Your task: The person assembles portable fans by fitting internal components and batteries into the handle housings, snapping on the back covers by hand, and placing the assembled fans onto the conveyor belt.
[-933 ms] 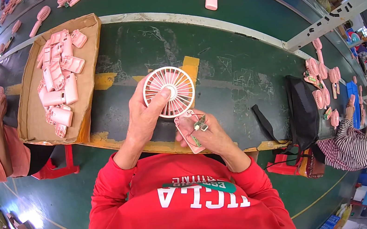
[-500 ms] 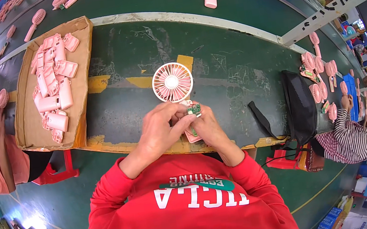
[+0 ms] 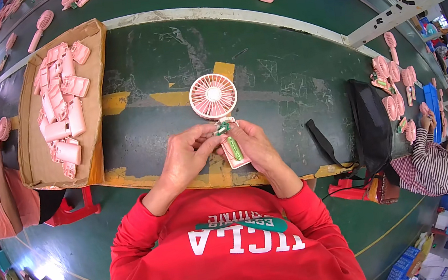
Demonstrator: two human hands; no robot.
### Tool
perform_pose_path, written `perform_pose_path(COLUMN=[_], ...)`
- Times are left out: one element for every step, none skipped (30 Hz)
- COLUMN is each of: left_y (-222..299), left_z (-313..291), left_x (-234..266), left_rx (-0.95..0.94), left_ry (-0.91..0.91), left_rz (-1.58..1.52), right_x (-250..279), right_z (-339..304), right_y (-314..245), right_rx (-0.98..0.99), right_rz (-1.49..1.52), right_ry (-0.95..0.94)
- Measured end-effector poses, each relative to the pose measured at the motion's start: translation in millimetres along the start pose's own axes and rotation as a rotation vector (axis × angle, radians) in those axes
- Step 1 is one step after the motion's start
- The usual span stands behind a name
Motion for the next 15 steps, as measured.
perform_pose_path(left_y=[3.4, 2.9, 5.7, 8.5, 7.2, 13.6, 20.2, 21.1, 23.1, 23.8, 21.4, 18.3, 15.7, 12.6, 6.1], left_z=[-0.6, -0.1, 0.6, 1.2, 1.5, 0.9, -0.5, 0.0, 0.4, 0.9, 1.5, 1.8, 1.8, 1.8, 2.4], left_x=[-2.5, -1.9, 1.1, 4.0, 4.6, 5.0, 3.8, 3.0, 1.2, -0.7, 0.1, 0.9, 0.9, -0.1, 1.8], left_rx=[-0.011, -0.009, -0.052, -0.094, -0.091, -0.185, -0.279, -0.277, -0.274, -0.271, -0.268, -0.287, -0.307, -0.305, -0.250], left_ry=[-0.024, -0.022, 0.013, 0.047, 0.047, 0.053, 0.057, 0.052, 0.033, 0.014, 0.013, 0.010, 0.008, 0.006, 0.025], left_rz=[0.037, 0.038, 0.089, 0.140, 0.141, 0.238, 0.335, 0.336, 0.323, 0.309, 0.311, 0.344, 0.376, 0.377, 0.325], right_x=[0.4, -0.4, -0.9, -0.3, -1.1, -2.3, -1.5, -0.4, 0.7, 0.5, -1.0, -1.3, -1.3, -1.7, -2.2], right_z=[-0.4, -0.4, -0.4, -0.4, -1.1, -1.0, -0.3, 0.4, 1.1, 0.9, 0.3, 0.2, 0.8, 0.9, 0.8], right_y=[0.9, 0.7, 0.2, -2.6, -5.0, -5.8, -5.5, -5.3, -5.2, -6.4, -8.5, -9.2, -8.8, -8.9, -8.9], right_rx=[-0.003, -0.003, -0.004, -0.006, -0.027, -0.049, -0.051, -0.047, -0.042, -0.042, -0.051, -0.060, -0.061, -0.059, -0.056], right_rz=[0.003, -0.008, -0.019, -0.017, 0.036, 0.089, 0.091, 0.113, 0.135, 0.140, 0.125, 0.110, 0.114, 0.115, 0.116], right_ry=[0.001, -0.009, -0.018, -0.020, -0.048, -0.076, -0.076, -0.072, -0.068, -0.065, -0.055, -0.045, -0.045, -0.057, -0.068])
Point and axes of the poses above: each hand's wrist, its own z-axis towards the middle knuckle, its own x-axis out of the back of the hand, y = z × x, the point moved 8 cm from there along z, towards the middle knuckle, and after that the axes turned 7 degrees about -z, right-handed, at the moved point
